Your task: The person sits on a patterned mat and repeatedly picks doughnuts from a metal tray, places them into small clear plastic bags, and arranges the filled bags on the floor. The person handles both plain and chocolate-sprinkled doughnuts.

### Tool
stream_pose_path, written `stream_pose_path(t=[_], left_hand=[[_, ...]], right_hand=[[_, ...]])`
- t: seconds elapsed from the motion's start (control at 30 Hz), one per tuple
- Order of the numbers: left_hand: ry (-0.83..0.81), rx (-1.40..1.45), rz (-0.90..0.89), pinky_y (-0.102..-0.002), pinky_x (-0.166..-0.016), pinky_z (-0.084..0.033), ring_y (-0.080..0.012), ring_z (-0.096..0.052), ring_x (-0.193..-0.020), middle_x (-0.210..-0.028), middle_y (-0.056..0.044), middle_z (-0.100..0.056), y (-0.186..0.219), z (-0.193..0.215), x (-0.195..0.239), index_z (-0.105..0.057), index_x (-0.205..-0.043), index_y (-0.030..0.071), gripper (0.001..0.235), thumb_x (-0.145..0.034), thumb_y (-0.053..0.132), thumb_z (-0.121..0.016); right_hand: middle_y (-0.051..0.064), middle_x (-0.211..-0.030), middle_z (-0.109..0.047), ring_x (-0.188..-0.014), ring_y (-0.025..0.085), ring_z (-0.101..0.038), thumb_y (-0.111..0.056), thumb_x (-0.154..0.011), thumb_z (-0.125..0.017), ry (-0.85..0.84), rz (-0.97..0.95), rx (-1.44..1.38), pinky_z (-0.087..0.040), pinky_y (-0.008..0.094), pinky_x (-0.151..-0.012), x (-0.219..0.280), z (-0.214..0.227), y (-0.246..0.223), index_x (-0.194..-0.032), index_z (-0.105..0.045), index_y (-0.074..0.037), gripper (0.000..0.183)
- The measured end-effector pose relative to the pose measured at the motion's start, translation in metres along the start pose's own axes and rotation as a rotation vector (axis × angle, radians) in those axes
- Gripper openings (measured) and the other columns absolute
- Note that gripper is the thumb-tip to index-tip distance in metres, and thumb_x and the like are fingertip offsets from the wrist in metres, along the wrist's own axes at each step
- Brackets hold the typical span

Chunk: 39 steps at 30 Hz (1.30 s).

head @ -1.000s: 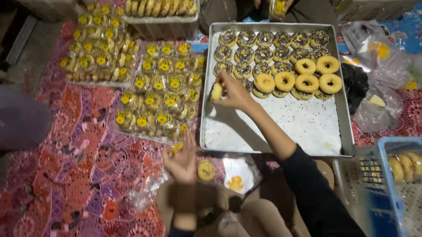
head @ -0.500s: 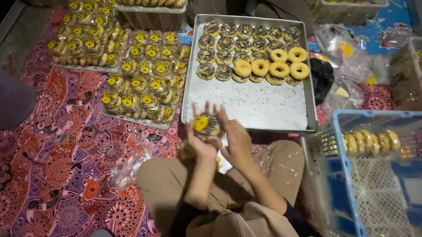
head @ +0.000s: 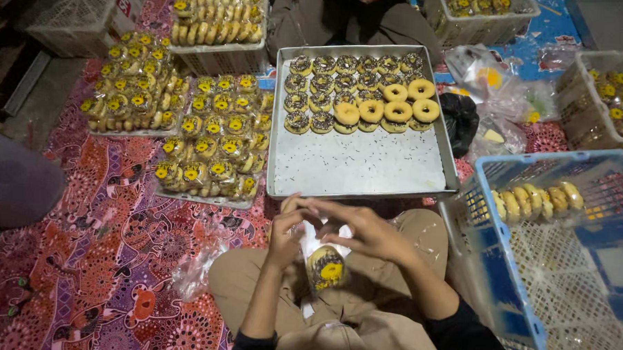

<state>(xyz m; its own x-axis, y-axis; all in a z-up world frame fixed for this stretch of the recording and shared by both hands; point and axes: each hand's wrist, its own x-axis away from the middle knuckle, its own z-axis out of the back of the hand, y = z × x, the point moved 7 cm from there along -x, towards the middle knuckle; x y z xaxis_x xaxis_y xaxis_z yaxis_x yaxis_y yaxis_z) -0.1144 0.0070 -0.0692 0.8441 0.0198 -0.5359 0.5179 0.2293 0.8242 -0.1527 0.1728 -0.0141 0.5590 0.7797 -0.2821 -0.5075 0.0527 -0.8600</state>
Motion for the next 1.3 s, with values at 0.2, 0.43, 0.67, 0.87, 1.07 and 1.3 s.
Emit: stream_pose_path(t=[0.2, 0.43, 0.67, 0.87, 1.07, 1.3], left_hand=[[0.003, -0.313, -0.195, -0.038, -0.069, -0.053, -0.0234, -0.069, -0.076, -0.083, -0.007, -0.073, 0.076, 0.004, -0.015, -0.073, -0.088, 0.005, 0.016, -0.078, 0.007, -0.086], [0.141, -0.426, -0.242, -0.037, -0.070, -0.055, -0.0248, -0.071, -0.078, -0.083, -0.010, -0.071, 0.118, 0.009, -0.010, -0.065, -0.087, 0.001, 0.017, -0.080, -0.001, -0.081], [0.086, -0.568, -0.302, -0.038, -0.073, -0.058, -0.0250, -0.071, -0.080, -0.083, -0.010, -0.073, 0.127, 0.033, 0.009, -0.074, -0.087, -0.002, 0.015, -0.072, -0.003, -0.076], [0.382, -0.227, 0.228, -0.036, -0.080, -0.063, -0.0199, -0.076, -0.106, -0.130, -0.010, -0.062, 0.049, 0.086, 0.051, -0.061, -0.099, 0.003, 0.013, -0.103, 0.015, -0.057], [0.562, -0.138, 0.618, -0.031, -0.076, -0.059, -0.0207, -0.074, -0.090, -0.100, -0.011, -0.074, -0.083, 0.067, 0.093, -0.064, -0.113, 0.001, 0.014, -0.101, 0.009, -0.062], [0.599, -0.745, 0.634, -0.038, -0.071, -0.049, -0.0228, -0.056, -0.076, -0.081, -0.015, -0.062, -0.117, 0.080, 0.273, -0.065, -0.082, 0.001, 0.026, -0.094, 0.019, -0.078]], right_hand=[[0.007, -0.099, -0.080, -0.088, 0.020, -0.070, -0.007, -0.095, -0.070, 0.213, 0.044, -0.277, -0.057, 0.032, -0.085, 0.012, 0.023, -0.008, -0.139, -0.059, -0.008, 0.045], [0.005, -0.084, -0.061, -0.084, 0.022, -0.053, -0.022, -0.081, -0.079, 0.205, 0.407, 0.327, -0.043, 0.037, -0.077, -0.001, 0.016, -0.069, -0.095, -0.080, -0.010, 0.018], [0.009, -0.095, -0.069, -0.092, 0.025, -0.062, -0.027, -0.077, -0.064, 0.406, 0.457, 1.163, -0.045, 0.049, -0.083, 0.026, -0.018, 0.030, -0.091, -0.075, -0.006, 0.028], [0.016, -0.093, -0.074, -0.093, 0.035, -0.072, -0.020, -0.087, -0.067, -0.265, -0.639, 1.012, -0.055, 0.049, -0.080, 0.069, 0.025, 0.189, -0.098, -0.079, -0.007, 0.020], [0.011, -0.106, -0.077, -0.091, 0.024, -0.063, -0.025, -0.081, -0.084, 0.208, 0.023, -0.062, -0.050, 0.039, -0.091, -0.005, -0.109, 0.144, -0.122, -0.076, -0.003, 0.047], [0.006, -0.075, -0.062, -0.071, 0.010, -0.051, -0.013, -0.104, -0.075, 0.331, -0.562, -0.555, -0.045, 0.029, -0.062, 0.084, -0.285, 0.254, -0.082, -0.065, 0.001, 0.028]])
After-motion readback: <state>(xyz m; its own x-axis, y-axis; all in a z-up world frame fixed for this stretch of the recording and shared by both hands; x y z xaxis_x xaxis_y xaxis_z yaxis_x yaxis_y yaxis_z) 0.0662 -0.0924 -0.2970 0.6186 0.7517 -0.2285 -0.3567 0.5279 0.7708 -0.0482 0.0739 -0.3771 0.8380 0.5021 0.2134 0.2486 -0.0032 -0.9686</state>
